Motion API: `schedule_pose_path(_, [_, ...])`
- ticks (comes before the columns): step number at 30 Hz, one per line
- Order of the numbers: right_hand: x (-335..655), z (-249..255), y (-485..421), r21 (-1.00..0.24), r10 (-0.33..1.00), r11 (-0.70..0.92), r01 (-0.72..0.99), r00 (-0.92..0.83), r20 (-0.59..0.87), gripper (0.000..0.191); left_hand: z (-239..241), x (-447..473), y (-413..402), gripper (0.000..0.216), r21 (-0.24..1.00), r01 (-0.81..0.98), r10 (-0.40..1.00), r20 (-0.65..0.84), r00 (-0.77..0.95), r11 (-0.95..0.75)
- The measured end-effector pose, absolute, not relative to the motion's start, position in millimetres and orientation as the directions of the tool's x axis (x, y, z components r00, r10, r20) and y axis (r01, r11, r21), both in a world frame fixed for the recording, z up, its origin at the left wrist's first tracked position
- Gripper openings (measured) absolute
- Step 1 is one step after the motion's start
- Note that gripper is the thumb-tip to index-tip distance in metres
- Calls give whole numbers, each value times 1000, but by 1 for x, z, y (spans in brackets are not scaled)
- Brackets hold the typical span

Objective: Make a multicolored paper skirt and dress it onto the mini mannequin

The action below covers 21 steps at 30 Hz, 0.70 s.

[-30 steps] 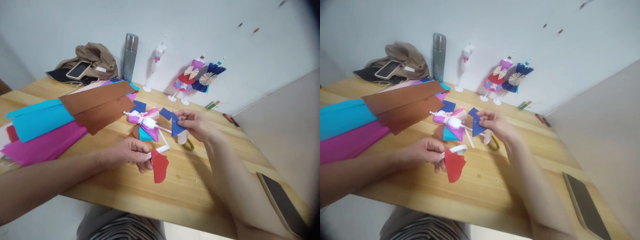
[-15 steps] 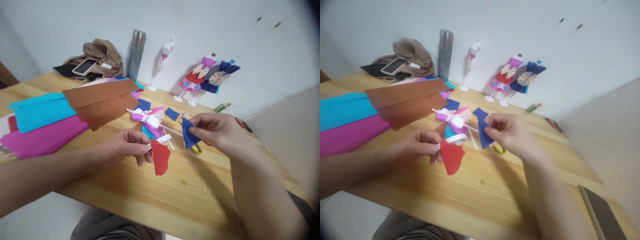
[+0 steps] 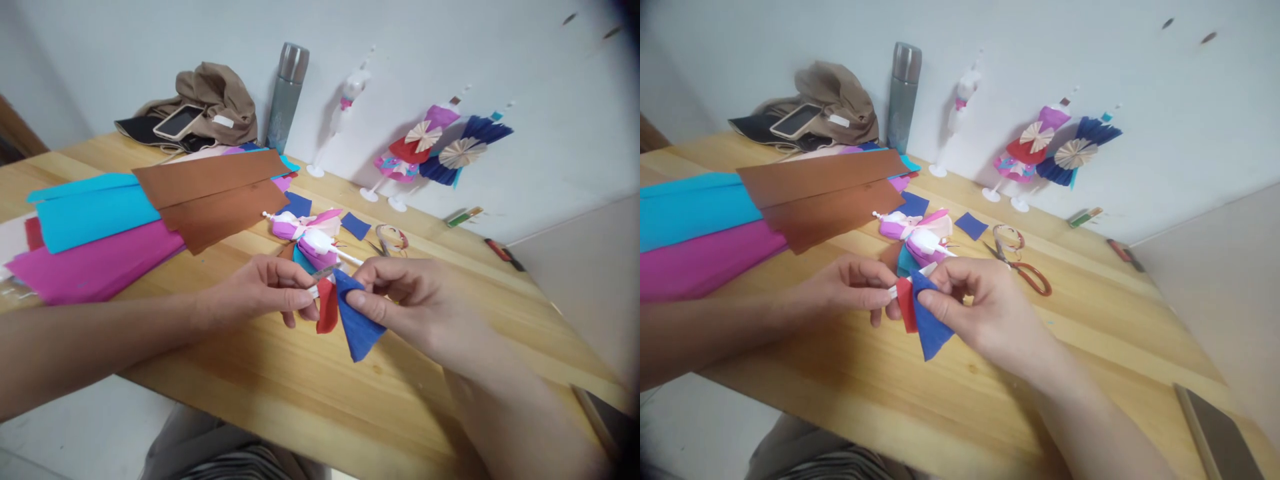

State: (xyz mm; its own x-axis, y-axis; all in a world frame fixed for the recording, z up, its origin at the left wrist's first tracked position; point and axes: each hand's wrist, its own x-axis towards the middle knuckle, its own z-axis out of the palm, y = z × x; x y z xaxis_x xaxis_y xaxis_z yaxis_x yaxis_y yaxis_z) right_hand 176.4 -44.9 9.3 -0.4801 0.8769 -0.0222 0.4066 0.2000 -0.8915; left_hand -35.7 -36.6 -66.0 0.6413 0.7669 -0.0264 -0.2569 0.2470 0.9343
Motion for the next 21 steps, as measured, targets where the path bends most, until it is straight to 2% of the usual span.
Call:
schedule_pose_path(4, [177,8,-44,-900,845,172,401,-530,-75,24,-69,-34,-37,24,938,-259,773,-15,634,230])
schedule_pose_path(10, [176,4,-41,-896,856,149,419,-509,-96,25,-67,-35,-38,21,946,-255,781,1,624,202])
schedule_pose_path(21, [177,-3,-39,-912,877,146,383,-477,-60,33,-58,-35,-41,17,953,-210,788,-45,614,217])
